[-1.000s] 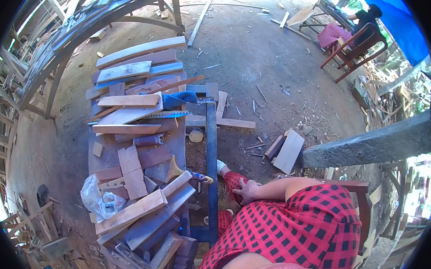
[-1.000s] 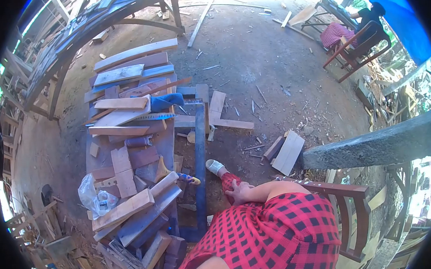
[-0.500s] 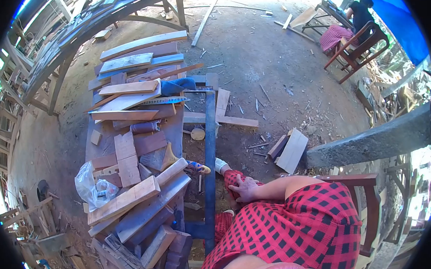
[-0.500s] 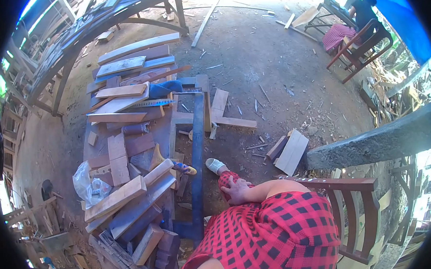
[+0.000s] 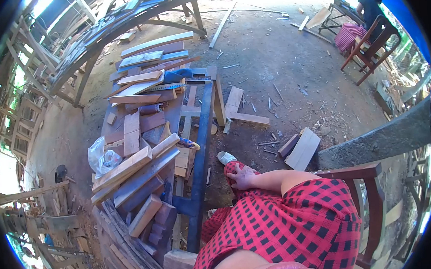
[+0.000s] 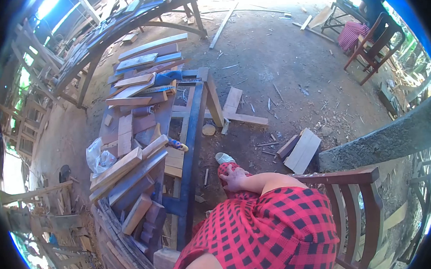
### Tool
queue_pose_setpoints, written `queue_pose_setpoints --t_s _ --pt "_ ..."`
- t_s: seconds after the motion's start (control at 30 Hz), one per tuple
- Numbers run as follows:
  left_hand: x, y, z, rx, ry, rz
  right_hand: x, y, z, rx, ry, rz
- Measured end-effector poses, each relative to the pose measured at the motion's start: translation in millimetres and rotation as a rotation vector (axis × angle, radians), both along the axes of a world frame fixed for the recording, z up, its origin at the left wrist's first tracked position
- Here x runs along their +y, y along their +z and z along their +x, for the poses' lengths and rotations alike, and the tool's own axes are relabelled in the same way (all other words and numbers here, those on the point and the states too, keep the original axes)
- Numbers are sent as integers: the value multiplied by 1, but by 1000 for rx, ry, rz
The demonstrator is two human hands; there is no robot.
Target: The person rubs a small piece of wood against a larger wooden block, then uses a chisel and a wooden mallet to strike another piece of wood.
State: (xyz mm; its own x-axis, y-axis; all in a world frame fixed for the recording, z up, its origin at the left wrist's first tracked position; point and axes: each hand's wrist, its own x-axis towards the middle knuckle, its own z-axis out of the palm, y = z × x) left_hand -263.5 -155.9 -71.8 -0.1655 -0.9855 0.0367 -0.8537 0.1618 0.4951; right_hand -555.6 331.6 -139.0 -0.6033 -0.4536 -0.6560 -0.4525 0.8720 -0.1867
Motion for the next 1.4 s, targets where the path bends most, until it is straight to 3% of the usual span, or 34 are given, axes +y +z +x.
queue_pose_setpoints --t_s 0.17,0.27,0.33,0.37,0.47,0.8,0.9,1.17,1.4 --pt "29 21 64 35 43 -32 10 -11 11 67 -76 -142" --pt "67 39 151 11 148 -47 16 -41 17 221 -12 -272" --pt "98 60 207 -12 220 -68 15 -46 11 160 27 -322" --pt "117 73 185 -44 225 -227 13 -50 13 242 39 -350" --pt "134 93 168 -43 216 -155 10 -65 10 415 -18 -483" --pt "137 82 173 -40 237 -149 7 -66 -15 392 118 -471" --pt "158 101 149 -193 346 -177 7 -51 -26 78 109 -363" --pt "163 103 140 -213 399 -208 15 -65 -23 332 318 -525" --pt "162 100 143 -245 384 -214 2 -51 -27 270 268 -402"
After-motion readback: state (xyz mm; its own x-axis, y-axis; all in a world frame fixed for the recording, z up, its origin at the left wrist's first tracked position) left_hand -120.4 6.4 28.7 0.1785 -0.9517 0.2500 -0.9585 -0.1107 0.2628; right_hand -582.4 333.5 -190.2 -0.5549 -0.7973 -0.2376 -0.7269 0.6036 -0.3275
